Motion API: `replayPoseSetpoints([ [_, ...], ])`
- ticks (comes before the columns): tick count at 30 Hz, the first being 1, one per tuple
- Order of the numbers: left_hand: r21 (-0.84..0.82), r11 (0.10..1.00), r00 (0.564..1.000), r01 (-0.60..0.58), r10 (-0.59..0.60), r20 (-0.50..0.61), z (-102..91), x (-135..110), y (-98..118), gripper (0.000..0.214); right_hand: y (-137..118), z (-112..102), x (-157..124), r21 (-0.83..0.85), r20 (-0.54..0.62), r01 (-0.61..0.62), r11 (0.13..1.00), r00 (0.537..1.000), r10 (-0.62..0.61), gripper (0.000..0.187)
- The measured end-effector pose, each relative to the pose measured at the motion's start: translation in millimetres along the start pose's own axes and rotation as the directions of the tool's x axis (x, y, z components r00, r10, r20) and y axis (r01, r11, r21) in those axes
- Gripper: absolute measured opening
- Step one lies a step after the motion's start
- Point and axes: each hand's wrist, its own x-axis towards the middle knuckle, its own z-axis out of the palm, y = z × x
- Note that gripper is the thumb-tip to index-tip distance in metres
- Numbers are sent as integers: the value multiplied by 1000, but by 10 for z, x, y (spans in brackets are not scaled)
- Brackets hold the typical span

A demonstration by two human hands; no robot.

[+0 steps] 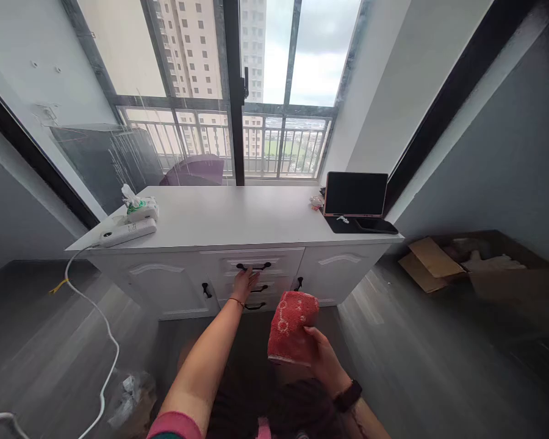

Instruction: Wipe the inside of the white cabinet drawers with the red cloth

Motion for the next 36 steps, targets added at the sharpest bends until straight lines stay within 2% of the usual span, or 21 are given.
replayPoseSetpoints([
  [2, 12, 999, 999, 31, -31, -29, 67, -3, 35, 19, 41, 62, -69, 28, 26, -49, 998, 999, 48, 18],
  [5, 49, 989, 989, 141, -139, -46, 102, -144, 44, 18, 63, 135, -175, 24, 60, -38, 999, 997, 37, 26],
  [6, 65, 979, 981, 195, -194, -24, 79, -247, 28, 20, 64, 148, -208, 23, 68, -24, 999, 997, 22, 28],
  [8, 97, 943, 933, 318, -330, 142, -44, -542, -36, 34, 73, 162, -266, 18, 80, 7, 1000, 997, -9, 32],
  [9, 118, 918, 870, 379, -397, 292, -144, -725, -85, 43, 85, 166, -288, 7, 88, 15, 1000, 996, -16, 33],
  [10, 137, 891, 758, 432, -442, 479, -268, -921, -143, 51, 106, 172, -305, -11, 100, 18, 1000, 995, -17, 34],
  [11, 132, 878, 677, 459, -442, 588, -412, -1121, -210, 55, 135, 183, -315, -35, 118, 18, 999, 993, -14, 35],
  [12, 125, 870, 625, 477, -435, 648, -569, -1314, -281, 58, 174, 200, -319, -61, 142, 13, 998, 990, -4, 35],
  [13, 105, 865, 598, 490, -422, 681, -733, -1493, -353, 59, 222, 225, -319, -87, 168, 6, 996, 986, 9, 35],
  [15, -13, 863, 620, 505, -352, 701, -1046, -1787, -481, 56, 338, 303, -311, -138, 217, -10, 990, 975, 40, 36],
  [17, -131, 867, 690, 480, -282, 666, -1297, -1990, -565, 52, 468, 407, -306, -204, 264, -23, 979, 961, 78, 36],
  [21, -195, 882, 839, 429, -308, 449, -1520, -2206, -563, 39, 681, 621, -318, -422, 376, 44, 906, 917, 131, 41],
  [23, -213, 891, 889, 400, -321, 326, -1533, -2263, -503, 36, 725, 721, -313, -618, 444, 213, 757, 889, 113, 40],
  [24, -233, 893, 903, 386, -314, 294, -1533, -2285, -466, 37, 727, 774, -302, -722, 481, 333, 607, 872, 94, 37],
  [25, -253, 892, 912, 375, -305, 275, -1534, -2303, -426, 39, 716, 833, -286, -799, 520, 452, 396, 851, 77, 33],
  [26, -265, 891, 917, 369, -304, 257, -1540, -2318, -384, 40, 695, 897, -265, -826, 559, 546, 141, 827, 67, 29],
  [28, -267, 898, 933, 348, -306, 189, -1565, -2339, -297, 44, 626, 1044, -212, -697, 638, 623, -355, 765, 87, 22],
  [29, -258, 907, 942, 333, -306, 140, -1582, -2346, -252, 45, 582, 1123, -182, -570, 675, 621, -537, 727, 125, 19],
  [30, -246, 915, 947, 320, -307, 91, -1600, -2349, -207, 45, 536, 1202, -151, -429, 710, 617, -660, 682, 176, 18],
  [32, -227, 927, 953, 297, -303, 10, -1631, -2348, -122, 44, 445, 1350, -84, -185, 749, 613, -768, 594, 293, 18],
  [36, -154, 971, 957, 182, -211, -199, -1671, -2339, -3, 42, 341, 1540, 80, 87, 745, 620, -780, 479, 464, 18],
])
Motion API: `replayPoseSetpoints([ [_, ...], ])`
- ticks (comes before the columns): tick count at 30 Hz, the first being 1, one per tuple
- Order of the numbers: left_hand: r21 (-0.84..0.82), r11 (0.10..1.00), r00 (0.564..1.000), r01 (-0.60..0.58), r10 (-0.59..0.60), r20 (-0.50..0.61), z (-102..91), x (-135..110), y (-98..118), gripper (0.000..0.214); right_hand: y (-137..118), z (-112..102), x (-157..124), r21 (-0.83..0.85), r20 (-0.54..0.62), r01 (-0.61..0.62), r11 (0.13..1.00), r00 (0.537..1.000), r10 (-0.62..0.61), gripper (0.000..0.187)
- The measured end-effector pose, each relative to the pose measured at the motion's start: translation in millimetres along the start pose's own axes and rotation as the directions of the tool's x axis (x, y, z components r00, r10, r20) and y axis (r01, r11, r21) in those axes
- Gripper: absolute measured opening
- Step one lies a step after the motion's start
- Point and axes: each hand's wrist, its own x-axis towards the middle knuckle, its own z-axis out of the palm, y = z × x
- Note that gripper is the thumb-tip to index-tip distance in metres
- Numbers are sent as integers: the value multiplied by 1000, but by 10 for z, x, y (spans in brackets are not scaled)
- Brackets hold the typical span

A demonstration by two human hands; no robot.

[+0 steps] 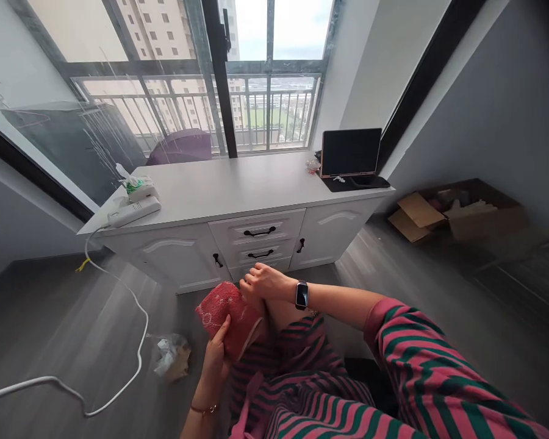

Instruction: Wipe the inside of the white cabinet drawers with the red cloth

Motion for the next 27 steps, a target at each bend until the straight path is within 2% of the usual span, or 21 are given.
replayPoseSetpoints([
  [4, 82, 990, 987, -116, 123, -99, -43, -11, 34, 41, 84, 107, 140, -67, 9, 93, 993, 996, -93, 18],
  [9, 73, 995, 989, -74, 82, -125, -191, -58, -5, 36, 65, 262, 235, -48, 40, 130, 990, 991, -128, 19],
  [12, 45, 998, 993, -49, 54, -101, -279, -121, -65, 44, 41, 319, 225, -12, 56, 126, 992, 991, -125, 21],
  [15, -19, 999, 999, -44, 44, -8, -337, -189, -179, 46, 65, 415, 170, 31, 85, 93, 995, 992, -95, 24],
  [18, -89, 995, 999, -39, 39, -1, -419, -227, -347, 48, 169, 619, 81, 113, 170, -7, 994, 985, -13, 25],
  [21, -113, 993, 998, 27, -33, -51, -589, -229, -544, 52, 327, 933, -32, 192, 274, -235, 953, 945, 178, 25],
  [24, -82, 992, 995, 92, -96, -42, -819, -233, -729, 50, 475, 1270, -140, 172, 293, -372, 912, 903, 313, 29],
  [27, -81, 994, 997, 69, -65, 42, -978, -295, -875, 44, 580, 1543, -208, 163, 276, -453, 877, 874, 400, 35],
])
